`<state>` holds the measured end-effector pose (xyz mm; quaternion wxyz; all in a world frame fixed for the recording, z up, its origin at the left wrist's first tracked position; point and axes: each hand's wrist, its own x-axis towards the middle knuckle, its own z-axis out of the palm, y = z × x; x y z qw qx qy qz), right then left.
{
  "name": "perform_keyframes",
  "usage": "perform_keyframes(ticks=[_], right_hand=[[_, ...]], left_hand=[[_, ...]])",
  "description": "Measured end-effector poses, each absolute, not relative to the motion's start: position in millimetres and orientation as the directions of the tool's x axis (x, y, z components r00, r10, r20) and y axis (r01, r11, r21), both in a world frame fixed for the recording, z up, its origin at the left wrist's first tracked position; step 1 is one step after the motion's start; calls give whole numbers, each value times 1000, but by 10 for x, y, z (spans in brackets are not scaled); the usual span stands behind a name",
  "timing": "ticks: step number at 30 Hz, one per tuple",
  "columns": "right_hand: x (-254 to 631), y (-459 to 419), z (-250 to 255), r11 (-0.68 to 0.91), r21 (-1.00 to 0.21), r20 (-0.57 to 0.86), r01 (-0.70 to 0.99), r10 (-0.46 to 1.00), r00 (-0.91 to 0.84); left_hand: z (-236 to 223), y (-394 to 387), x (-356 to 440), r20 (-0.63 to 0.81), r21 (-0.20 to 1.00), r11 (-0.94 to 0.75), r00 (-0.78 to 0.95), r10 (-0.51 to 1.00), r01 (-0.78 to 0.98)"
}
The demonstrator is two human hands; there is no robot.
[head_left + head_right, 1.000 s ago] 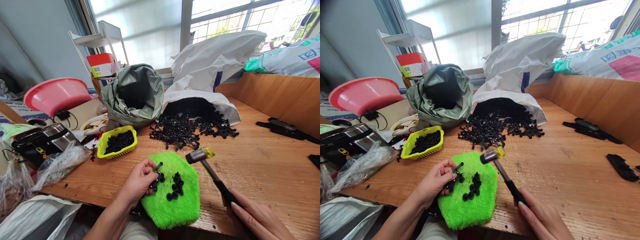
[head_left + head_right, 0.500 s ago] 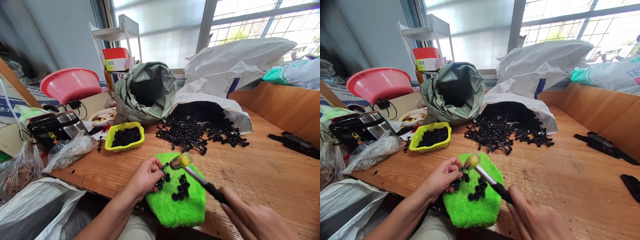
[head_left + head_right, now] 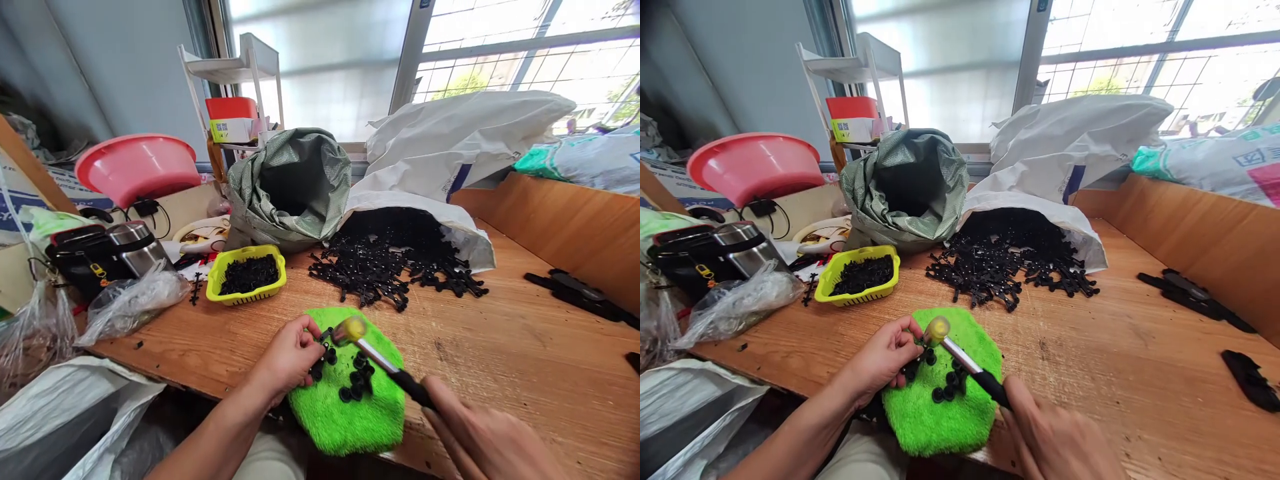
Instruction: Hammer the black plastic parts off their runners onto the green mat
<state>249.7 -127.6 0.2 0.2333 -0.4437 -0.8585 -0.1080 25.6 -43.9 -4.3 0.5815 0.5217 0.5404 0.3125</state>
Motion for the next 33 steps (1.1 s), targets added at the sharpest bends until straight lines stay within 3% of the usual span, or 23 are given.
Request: perform_keyframes(ticks=[3,6,9,11,13,15,33], right_hand=[[2503,-1290,-39,530,-75,500,845,753,-428],[2624,-1350,-156,386,-390,464,836,867,-184],[2770,-1427,-313,178,-810,280,559,955,101],[2831,-1454,-417,44,-969,75,244,990,120],[2856,-1454,-500,-49,-999,-48,22,998,44],[2856,-1440,-547,-71,-996,-71,-47,997,6],[2868,-1464,-594,-24,-997,-25,-78,1000,8]], left_hand=[[-62,-438,205,-297,951,266,233,926,157],[-63,-399,121,-265,962,274,312,913,15],[-43,-304,122,-222,956,278,389,894,-92],[-27,-228,209,-222,952,289,424,878,-101],[-14,-161,341,-231,950,300,450,863,-87],[-7,-117,474,-237,949,306,468,851,-75],[-2,-72,710,-253,955,297,513,820,-5]])
